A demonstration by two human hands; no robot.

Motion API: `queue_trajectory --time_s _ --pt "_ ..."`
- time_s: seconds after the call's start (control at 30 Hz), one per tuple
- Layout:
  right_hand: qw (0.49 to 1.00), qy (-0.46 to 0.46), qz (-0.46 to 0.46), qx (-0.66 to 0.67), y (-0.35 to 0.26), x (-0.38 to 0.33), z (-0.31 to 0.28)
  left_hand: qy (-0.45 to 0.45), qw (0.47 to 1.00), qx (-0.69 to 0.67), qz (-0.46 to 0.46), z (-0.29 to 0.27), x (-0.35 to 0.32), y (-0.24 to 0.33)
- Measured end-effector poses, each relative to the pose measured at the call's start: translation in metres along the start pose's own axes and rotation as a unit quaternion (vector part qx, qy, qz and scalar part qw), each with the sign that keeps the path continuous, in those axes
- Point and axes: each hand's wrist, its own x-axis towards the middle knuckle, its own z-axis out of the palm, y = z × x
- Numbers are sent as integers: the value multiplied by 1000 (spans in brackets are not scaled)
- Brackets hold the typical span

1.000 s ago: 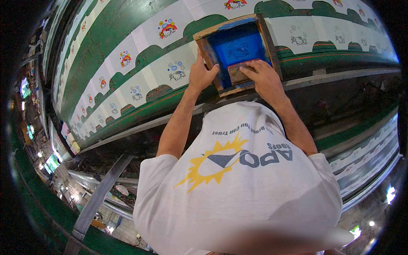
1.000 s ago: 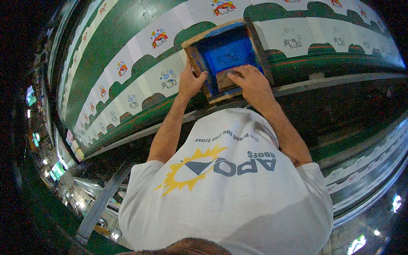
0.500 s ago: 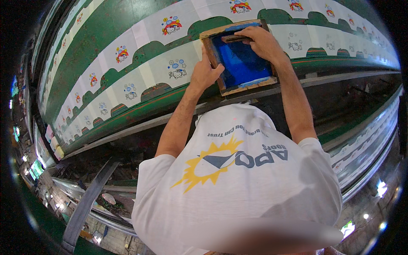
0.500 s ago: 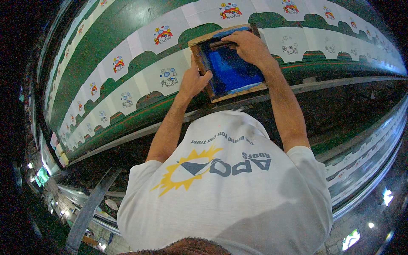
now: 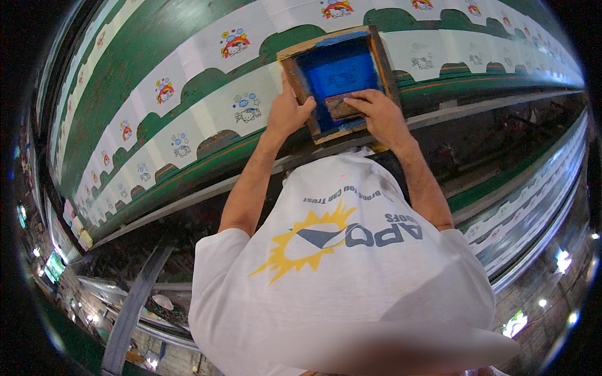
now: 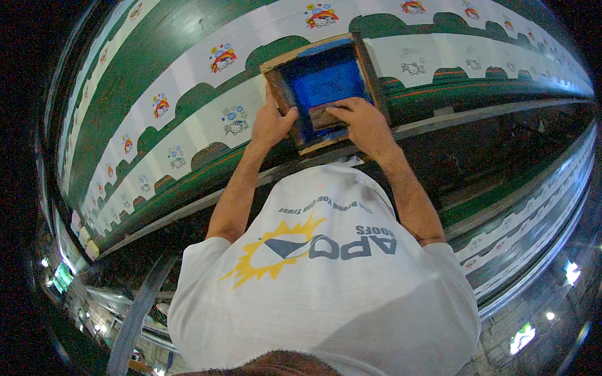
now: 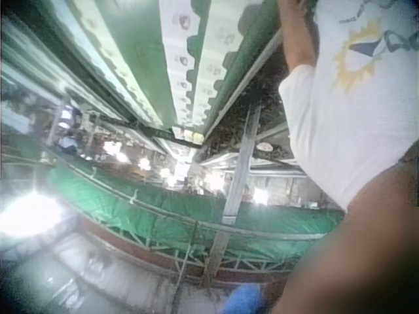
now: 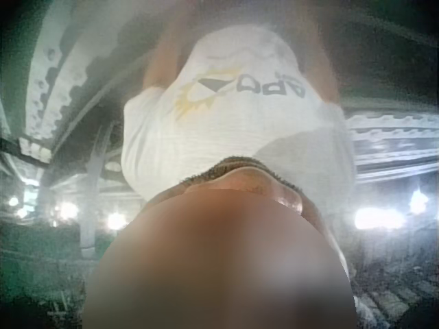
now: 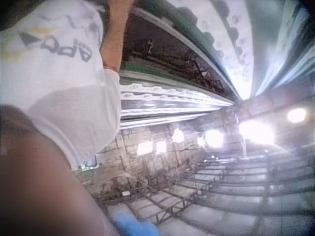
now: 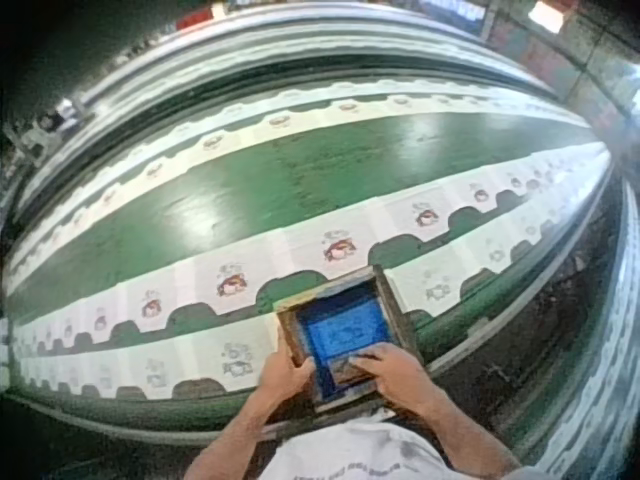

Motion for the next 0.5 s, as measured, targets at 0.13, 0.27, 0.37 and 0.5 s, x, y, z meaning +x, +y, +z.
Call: queue_trajectory --time_s 0.13,0.27,0.37,0.5 --pt "998 42 -38 16 16 -10 -9 20 999 -5 34 11 0 10" --pt "998 52 -34 11 61 -28 -38 55 995 -11 79 49 13 49" --pt "998 60 -30 -11 110 -43 -68 55 996 -16 72 89 32 97" --pt "998 64 -26 -2 173 -55 -100 61 996 10 61 135 62 150"
